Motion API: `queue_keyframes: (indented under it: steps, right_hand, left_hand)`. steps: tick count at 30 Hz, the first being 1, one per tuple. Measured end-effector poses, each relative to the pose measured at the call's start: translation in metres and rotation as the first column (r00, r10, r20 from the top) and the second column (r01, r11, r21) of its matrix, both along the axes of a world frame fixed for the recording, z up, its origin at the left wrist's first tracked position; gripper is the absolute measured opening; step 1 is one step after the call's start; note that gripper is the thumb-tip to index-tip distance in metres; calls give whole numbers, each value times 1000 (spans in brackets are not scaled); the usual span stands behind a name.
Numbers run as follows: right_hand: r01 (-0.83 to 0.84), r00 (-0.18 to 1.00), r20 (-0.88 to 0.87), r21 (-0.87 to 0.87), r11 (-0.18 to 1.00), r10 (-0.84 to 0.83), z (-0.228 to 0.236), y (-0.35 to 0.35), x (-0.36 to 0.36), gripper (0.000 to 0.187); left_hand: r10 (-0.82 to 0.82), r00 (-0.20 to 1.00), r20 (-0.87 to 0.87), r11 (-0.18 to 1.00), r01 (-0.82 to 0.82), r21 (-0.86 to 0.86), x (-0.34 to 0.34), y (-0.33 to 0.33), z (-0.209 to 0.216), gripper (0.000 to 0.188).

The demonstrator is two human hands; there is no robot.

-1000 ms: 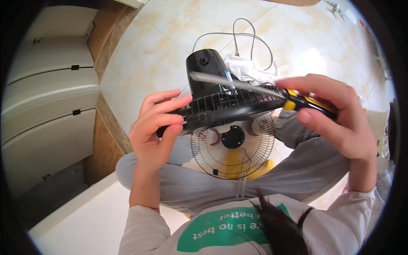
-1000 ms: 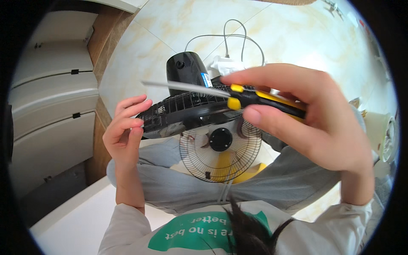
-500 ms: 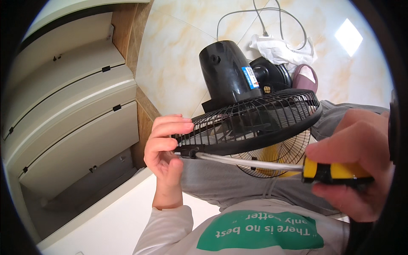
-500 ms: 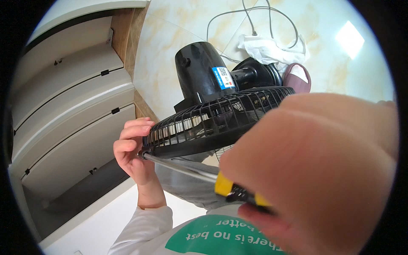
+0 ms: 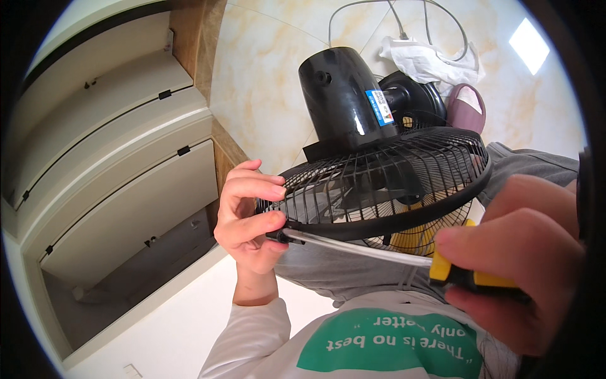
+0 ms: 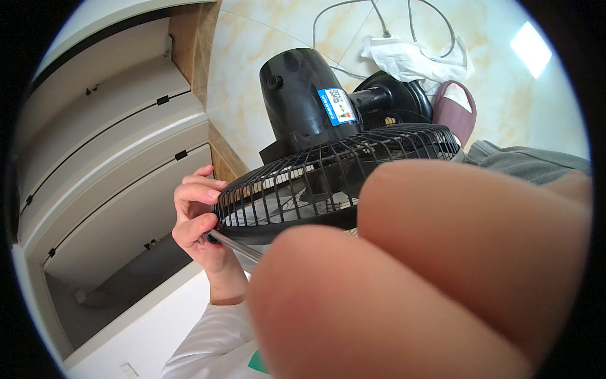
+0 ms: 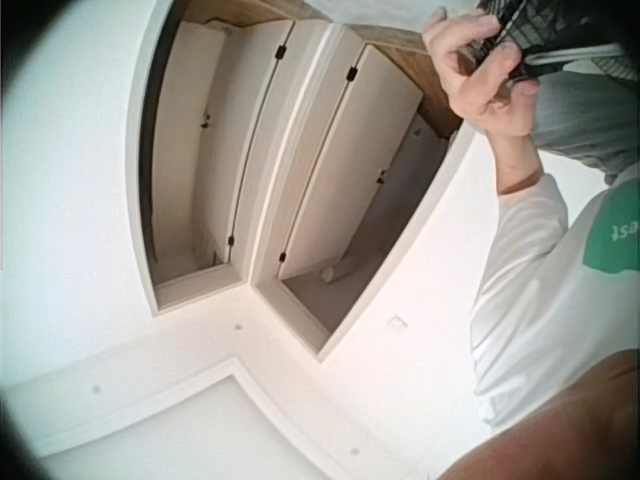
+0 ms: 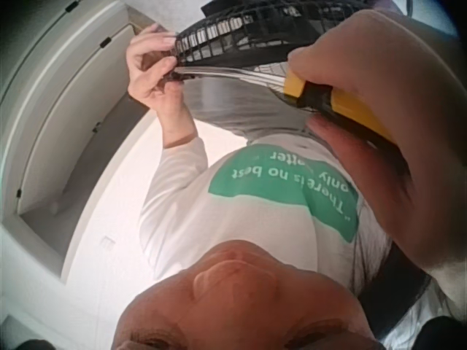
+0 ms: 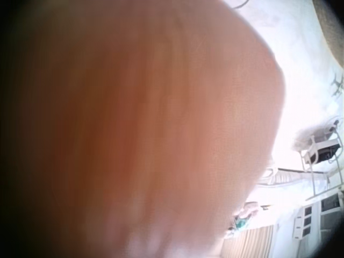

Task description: The person assembles a small black desk fan by attaching the front and rear wire cages to the motor housing. They use a screwdriver to tighten screws on the cages, then align and secure the cages around the fan blades.

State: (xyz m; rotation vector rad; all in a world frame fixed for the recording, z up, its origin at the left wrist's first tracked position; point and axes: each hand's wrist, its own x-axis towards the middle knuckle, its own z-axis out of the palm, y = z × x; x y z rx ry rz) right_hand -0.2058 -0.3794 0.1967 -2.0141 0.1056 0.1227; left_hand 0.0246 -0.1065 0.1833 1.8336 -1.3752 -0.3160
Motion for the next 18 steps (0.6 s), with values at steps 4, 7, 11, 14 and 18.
queue_keyframes:
  steps: [4, 7, 11, 14, 18]
  right_hand:
    - [-44, 999, 0, -32, 999, 44, 1, -4, 1, 44]
    - [-53, 998, -15, -28, 998, 53, 2, -5, 1, 45]
    - [-69, 998, -8, -25, 997, 69, 0, -5, 3, 44]
    - [-66, 998, 16, 40, 997, 65, -3, -6, 4, 43]
    - [-59, 998, 30, 103, 993, 57, -7, -1, 5, 43]
  left_hand:
    - [1, 1000, -13, 1000, -1, -7, 2, 0, -1, 31]
    - [0, 1000, -16, 1000, 0, -2, 4, 1, -1, 31]
    - [-12, 1000, -7, 1000, 12, -4, 5, 1, -1, 30]
    - [-11, 1000, 0, 1000, 11, -5, 4, 1, -1, 30]
    - [-10, 1000, 7, 1000, 10, 0, 4, 1, 0, 30]
